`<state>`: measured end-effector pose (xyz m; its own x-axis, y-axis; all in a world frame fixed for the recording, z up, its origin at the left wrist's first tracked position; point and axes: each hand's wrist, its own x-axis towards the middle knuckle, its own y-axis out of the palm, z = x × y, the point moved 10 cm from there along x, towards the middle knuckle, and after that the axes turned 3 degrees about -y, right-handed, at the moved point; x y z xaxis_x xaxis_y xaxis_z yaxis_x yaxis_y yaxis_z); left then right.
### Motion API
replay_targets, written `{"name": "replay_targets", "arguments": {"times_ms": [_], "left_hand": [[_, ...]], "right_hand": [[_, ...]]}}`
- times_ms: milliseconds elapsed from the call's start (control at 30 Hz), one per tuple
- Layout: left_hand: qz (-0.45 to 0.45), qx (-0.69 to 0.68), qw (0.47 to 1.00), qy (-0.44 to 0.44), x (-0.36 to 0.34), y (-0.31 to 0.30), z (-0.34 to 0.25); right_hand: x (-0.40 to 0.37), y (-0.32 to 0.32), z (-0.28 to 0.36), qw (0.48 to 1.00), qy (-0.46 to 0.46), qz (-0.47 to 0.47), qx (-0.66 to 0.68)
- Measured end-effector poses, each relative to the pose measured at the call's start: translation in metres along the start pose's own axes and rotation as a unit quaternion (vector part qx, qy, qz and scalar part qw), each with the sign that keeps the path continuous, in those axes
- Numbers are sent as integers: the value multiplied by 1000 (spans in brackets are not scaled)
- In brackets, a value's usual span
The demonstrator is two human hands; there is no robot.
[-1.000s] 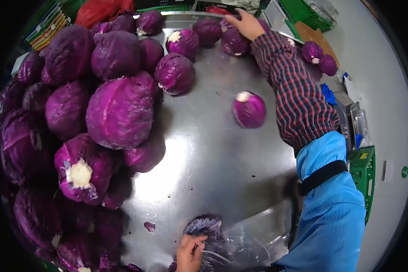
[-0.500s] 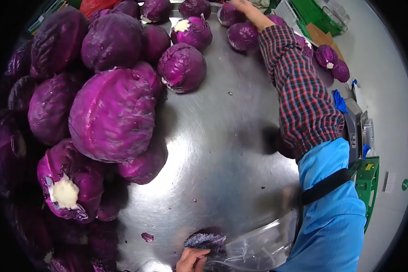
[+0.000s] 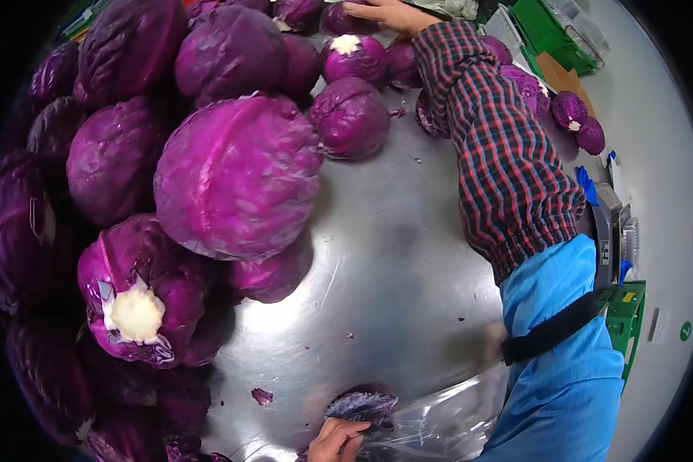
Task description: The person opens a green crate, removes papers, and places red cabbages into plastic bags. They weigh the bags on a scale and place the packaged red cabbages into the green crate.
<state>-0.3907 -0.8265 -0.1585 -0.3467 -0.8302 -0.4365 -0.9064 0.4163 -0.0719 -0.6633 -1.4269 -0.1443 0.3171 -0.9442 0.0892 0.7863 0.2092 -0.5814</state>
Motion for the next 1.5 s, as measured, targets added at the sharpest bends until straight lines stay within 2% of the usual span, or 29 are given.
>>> {"name": "replay_targets", "arguments": {"times_ms": [33,67,100,167,300,367,400,433,500,567,633,700,767,833,900,967,1000,1033,1067,1100,1167,1233,1267,1300,1333,1367,1400,1433,1500], "left_hand": [[-2,-4,1000,-3,-1,-1,1],[-3,-10,1000,0,-1,-2,0],[-3,-17,1000,3,-1,-1,-1],[-2,-18,1000,9,0,0,-4],[1,0,1000,29,2,0,-10],[3,1,1000,23,2,1,-10],[9,0,1000,15,2,2,-8],[19,-1,1000,17,2,5,-8],[3,-9,1000,26,1,4,-6],[11,-6,1000,16,-1,6,-2],[9,-3,1000,8,-3,7,4],[18,20,998,-51,-7,9,19],[31,28,998,-48,-5,10,11],[25,35,999,-27,-6,11,-1],[2,76,997,5,-1,10,-16],[-6,74,997,4,-1,10,-23],[-1,87,996,-2,0,10,-14],[-5,96,995,18,-1,10,-16],[-9,99,995,18,0,10,-18],[-13,100,995,17,-1,11,-19],[-23,117,993,19,-1,10,-11],[-33,100,994,28,0,10,-8],[-35,141,989,-4,-1,10,-1],[-10,87,994,-68,-2,13,18],[-8,91,994,-68,-4,12,23],[-7,96,993,-67,-2,13,27],[-24,71,996,-40,0,12,10],[-29,106,994,-11,1,10,0],[-39,88,995,-3,0,9,5]], "right_hand": [[-4,12,1,992,33,42,116],[-10,-2,3,995,74,55,23],[-24,-10,8,986,113,4,120],[-4,-19,0,1000,2,-30,-10],[-20,-6,23,996,65,-32,-58],[-21,1,20,988,112,1,-102],[-27,-8,21,973,134,-29,-186],[-28,-9,12,975,143,-18,-172],[-41,8,39,976,138,85,-147],[-29,7,29,981,-7,8,-193],[-54,35,45,989,9,122,-81],[-94,70,65,988,30,149,1],[-136,78,88,991,41,127,29],[-180,101,121,990,-3,137,42],[-232,104,161,978,-98,-21,-181],[-271,114,183,971,-141,9,-191],[-289,109,206,964,-193,27,-183],[-298,92,213,983,-153,47,-87],[-307,60,225,984,-158,4,-88],[-317,23,216,957,-197,-100,-191],[-327,-63,165,966,-77,-188,-162],[-344,-110,77,983,28,-168,-66],[-362,-105,17,981,157,-111,15],[-376,-89,3,975,176,-110,75],[-394,-65,-7,966,195,-108,134],[-400,-23,-15,946,193,-22,259],[-404,-12,4,927,196,-16,318],[-405,-4,29,928,151,-12,340],[-426,-1,27,927,262,88,255]]}}
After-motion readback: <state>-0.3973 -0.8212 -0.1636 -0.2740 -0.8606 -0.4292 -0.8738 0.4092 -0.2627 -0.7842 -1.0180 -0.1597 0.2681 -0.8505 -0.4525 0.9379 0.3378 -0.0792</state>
